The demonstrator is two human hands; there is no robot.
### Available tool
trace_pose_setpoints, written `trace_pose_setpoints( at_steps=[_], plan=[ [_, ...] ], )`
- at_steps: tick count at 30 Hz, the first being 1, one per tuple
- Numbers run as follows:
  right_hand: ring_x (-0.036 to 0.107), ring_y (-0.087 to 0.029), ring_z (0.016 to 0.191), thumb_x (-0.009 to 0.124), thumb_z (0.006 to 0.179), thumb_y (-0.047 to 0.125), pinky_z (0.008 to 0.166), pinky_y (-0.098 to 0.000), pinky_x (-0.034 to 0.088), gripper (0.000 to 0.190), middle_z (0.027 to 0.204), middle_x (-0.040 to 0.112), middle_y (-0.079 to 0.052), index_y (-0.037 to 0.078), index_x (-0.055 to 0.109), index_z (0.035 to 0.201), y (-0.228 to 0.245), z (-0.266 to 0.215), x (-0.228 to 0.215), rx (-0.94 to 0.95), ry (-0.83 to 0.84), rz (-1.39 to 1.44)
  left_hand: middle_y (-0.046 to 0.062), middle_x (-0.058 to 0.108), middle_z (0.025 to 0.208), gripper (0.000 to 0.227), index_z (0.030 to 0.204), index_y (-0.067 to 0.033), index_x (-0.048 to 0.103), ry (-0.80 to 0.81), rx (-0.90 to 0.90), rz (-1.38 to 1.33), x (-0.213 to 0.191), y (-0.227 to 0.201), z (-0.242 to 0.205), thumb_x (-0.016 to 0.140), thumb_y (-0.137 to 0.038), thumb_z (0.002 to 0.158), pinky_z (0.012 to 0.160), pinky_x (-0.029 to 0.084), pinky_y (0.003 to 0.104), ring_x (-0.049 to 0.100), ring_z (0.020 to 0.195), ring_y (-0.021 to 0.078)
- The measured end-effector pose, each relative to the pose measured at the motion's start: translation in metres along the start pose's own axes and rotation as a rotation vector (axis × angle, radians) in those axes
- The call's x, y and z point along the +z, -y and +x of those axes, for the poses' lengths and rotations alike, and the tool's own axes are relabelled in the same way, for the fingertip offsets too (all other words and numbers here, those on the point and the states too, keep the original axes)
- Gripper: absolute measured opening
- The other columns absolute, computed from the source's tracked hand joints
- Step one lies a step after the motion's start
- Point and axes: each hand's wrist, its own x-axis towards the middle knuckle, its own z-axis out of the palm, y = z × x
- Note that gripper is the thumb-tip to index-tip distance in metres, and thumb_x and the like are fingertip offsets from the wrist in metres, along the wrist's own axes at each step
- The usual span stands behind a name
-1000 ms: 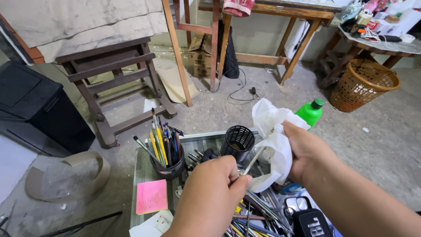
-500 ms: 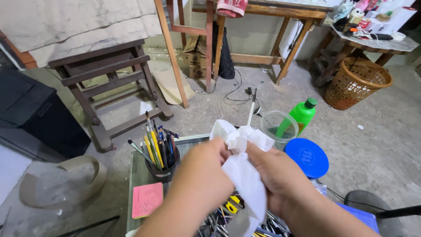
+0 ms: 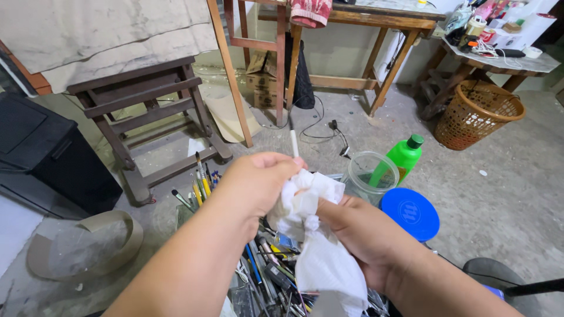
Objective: The person wipes multiple paintbrushes one by one with a white cloth, removing paint residue from the bristles. Each brush is picked from a container, wiped, and returned to the same container.
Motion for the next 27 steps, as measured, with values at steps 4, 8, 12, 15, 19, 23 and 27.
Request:
trace_pose_setpoints(
  at_steps=[4,8,12,15,19,23,27],
  plan=[
    [0.073,-0.019,0.068,0.057,0.096,0.027,0.061,-0.0362,0.061,0.035,0.091,0.075,-0.009,0.007,0.067,0.122,-0.008,0.006,-0.004,0.043,0.211,0.210,0.008,0.079,0.094,0.021,0.102,-0.0109,0.079,0.050,-0.242,-0.235,-0.004,-0.002,0.000,0.068,-0.025,0.092,0.073,0.058,0.040,0.072,0.080,0.0221],
    [0.074,-0.022,0.077,0.046,0.098,0.027,0.068,-0.0385,0.063,0.040,0.098,0.076,-0.012,0.007,0.065,0.127,-0.011,0.010,-0.008,0.141,0.192,0.301,0.010,0.076,0.103,0.022,0.107,-0.0126,0.077,0.056,-0.296,-0.352,-0.005,-0.005,-0.004,0.064,-0.027,0.095,0.076,0.059,0.044,0.072,0.086,0.0249],
    [0.075,-0.024,0.078,0.044,0.099,0.026,0.069,-0.0392,0.063,0.039,0.100,0.077,-0.012,0.007,0.064,0.127,-0.016,0.015,-0.009,0.139,0.163,0.337,0.010,0.076,0.106,0.025,0.111,-0.0158,0.076,0.042,-0.333,-0.380,-0.009,-0.007,-0.002,0.061,-0.030,0.097,0.078,0.059,0.044,0.072,0.091,0.0262],
    [0.075,-0.024,0.073,0.046,0.099,0.029,0.065,-0.0390,0.063,0.040,0.095,0.076,-0.013,0.006,0.064,0.126,-0.020,0.016,-0.010,0.161,0.231,0.292,0.009,0.074,0.101,0.025,0.111,-0.0155,0.076,0.024,-0.337,-0.401,-0.013,-0.004,0.002,0.060,-0.030,0.098,0.078,0.059,0.046,0.071,0.089,0.0266],
    [0.073,-0.022,0.068,0.050,0.100,0.029,0.060,-0.0373,0.061,0.036,0.089,0.075,-0.012,0.005,0.065,0.123,-0.025,0.014,-0.008,0.102,0.282,0.273,0.008,0.071,0.094,0.025,0.109,-0.0141,0.077,-0.009,-0.329,-0.418,-0.018,0.009,0.007,0.061,-0.029,0.098,0.078,0.059,0.046,0.069,0.085,0.0256],
    [0.071,-0.017,0.068,0.059,0.096,0.025,0.064,-0.0346,0.059,0.032,0.089,0.078,-0.010,0.002,0.073,0.113,-0.027,0.008,0.006,-0.014,-0.076,-0.068,0.004,0.065,0.089,0.022,0.105,-0.0106,0.079,-0.099,-0.255,-0.405,-0.026,0.019,0.015,0.070,-0.027,0.094,0.073,0.057,0.043,0.063,0.079,0.0223],
    [0.068,-0.008,0.075,0.069,0.089,0.020,0.072,-0.0266,0.055,0.028,0.092,0.081,-0.006,0.002,0.081,0.107,-0.024,-0.004,0.020,-0.326,-0.043,-0.407,0.003,0.063,0.089,0.029,0.103,-0.0084,0.081,-0.305,-0.175,-0.193,-0.035,0.030,0.014,0.082,-0.030,0.084,0.077,0.048,0.035,0.055,0.081,0.0171]
  ],
)
